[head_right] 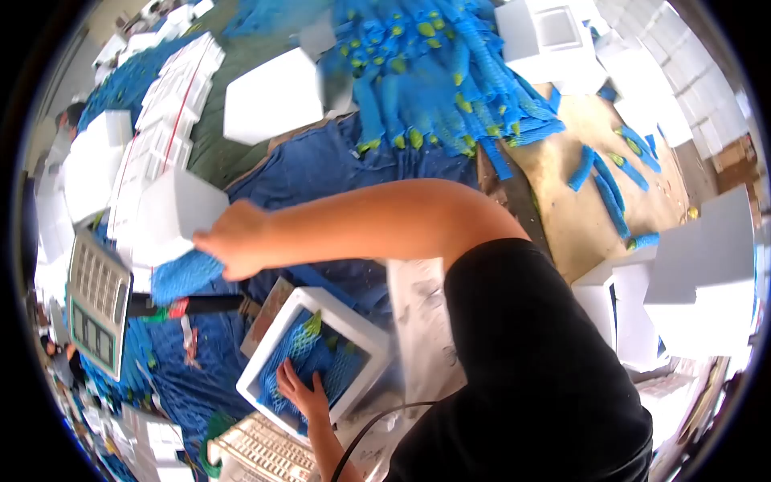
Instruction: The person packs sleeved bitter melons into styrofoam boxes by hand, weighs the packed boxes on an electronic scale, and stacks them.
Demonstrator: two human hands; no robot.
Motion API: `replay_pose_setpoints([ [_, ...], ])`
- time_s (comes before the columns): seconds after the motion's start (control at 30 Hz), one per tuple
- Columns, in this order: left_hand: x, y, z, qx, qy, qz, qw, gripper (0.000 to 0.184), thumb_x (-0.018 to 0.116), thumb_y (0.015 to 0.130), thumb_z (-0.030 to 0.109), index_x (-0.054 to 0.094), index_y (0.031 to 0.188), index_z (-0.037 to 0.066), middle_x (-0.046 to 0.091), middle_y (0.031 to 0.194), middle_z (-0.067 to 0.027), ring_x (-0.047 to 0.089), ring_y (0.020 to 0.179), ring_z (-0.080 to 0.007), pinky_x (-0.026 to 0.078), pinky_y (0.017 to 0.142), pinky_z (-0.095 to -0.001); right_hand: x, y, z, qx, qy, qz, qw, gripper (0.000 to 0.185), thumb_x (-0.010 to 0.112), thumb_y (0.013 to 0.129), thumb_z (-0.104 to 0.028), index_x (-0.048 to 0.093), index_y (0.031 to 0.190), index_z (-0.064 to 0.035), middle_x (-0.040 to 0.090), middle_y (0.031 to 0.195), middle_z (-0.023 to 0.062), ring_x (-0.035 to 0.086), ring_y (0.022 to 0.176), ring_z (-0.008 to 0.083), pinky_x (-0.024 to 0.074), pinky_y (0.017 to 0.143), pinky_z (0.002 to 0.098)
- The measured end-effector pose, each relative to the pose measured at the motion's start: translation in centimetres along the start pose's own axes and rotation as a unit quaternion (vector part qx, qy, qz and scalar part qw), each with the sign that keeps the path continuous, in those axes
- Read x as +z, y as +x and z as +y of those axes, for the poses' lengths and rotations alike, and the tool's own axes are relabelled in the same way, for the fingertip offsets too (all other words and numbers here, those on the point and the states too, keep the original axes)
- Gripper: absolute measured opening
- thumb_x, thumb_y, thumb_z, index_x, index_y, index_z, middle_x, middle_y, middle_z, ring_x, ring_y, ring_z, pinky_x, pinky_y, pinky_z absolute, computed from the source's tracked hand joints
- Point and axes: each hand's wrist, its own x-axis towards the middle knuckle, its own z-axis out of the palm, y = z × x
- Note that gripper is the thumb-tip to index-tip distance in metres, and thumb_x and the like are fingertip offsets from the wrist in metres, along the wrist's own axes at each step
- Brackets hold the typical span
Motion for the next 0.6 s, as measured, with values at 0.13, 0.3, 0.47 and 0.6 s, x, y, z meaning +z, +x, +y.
replay_pose_setpoints([
  [0.13,-5.0,5.6,1.3,0.043,0.113,-0.003,0.993,0.06,0.067,0.074,0.037,0.05,0.126,0.011,0.054,0.118,-0.0142,0.048,0.111,-0.0357,0.031,0.098,-0.0487,0.9,-10.7,13.6,0.222,0.078,0.15,0.96,0.065,0.071,0.073,-0.04,0.045,0.126,-0.0111,0.065,0.098,0.0192,0.063,0.087,0.0385,0.0495,0.073,0.0463],
  [0.3,-1.8,5.5,3.2,0.092,0.034,-0.068,0.993,0.055,0.07,0.07,0.015,0.052,0.121,0.005,0.053,0.115,-0.0159,0.048,0.109,-0.0385,0.036,0.096,-0.0457,7.0,-39.7,21.5,0.689,0.102,0.143,0.703,0.074,0.069,0.069,-0.045,0.044,0.128,-0.01,0.062,0.111,0.0203,0.058,0.106,0.0369,0.0445,0.09,0.0432],
  [0.47,-2.5,5.7,1.8,-0.034,0.189,-0.202,0.96,0.075,0.068,0.076,0.024,0.035,0.139,0.0,0.046,0.132,-0.0271,0.044,0.12,-0.042,0.035,0.103,-0.0442,8.2,-57.2,25.8,0.83,0.063,0.259,0.49,0.077,0.068,0.073,-0.048,0.042,0.128,-0.0016,0.06,0.11,0.0267,0.059,0.104,0.0394,0.0451,0.09,0.0452],
  [0.6,-1.5,5.2,5.7,-0.076,0.183,-0.113,0.974,0.067,0.064,0.077,0.019,0.039,0.134,-0.005,0.048,0.127,-0.0299,0.047,0.116,-0.0447,0.037,0.101,-0.0477,2.5,-54.2,29.7,0.89,-0.109,0.197,0.397,0.089,0.072,0.073,-0.036,0.024,0.142,-0.0058,0.038,0.136,0.0242,0.043,0.123,0.0375,0.0378,0.1,0.0437],
])
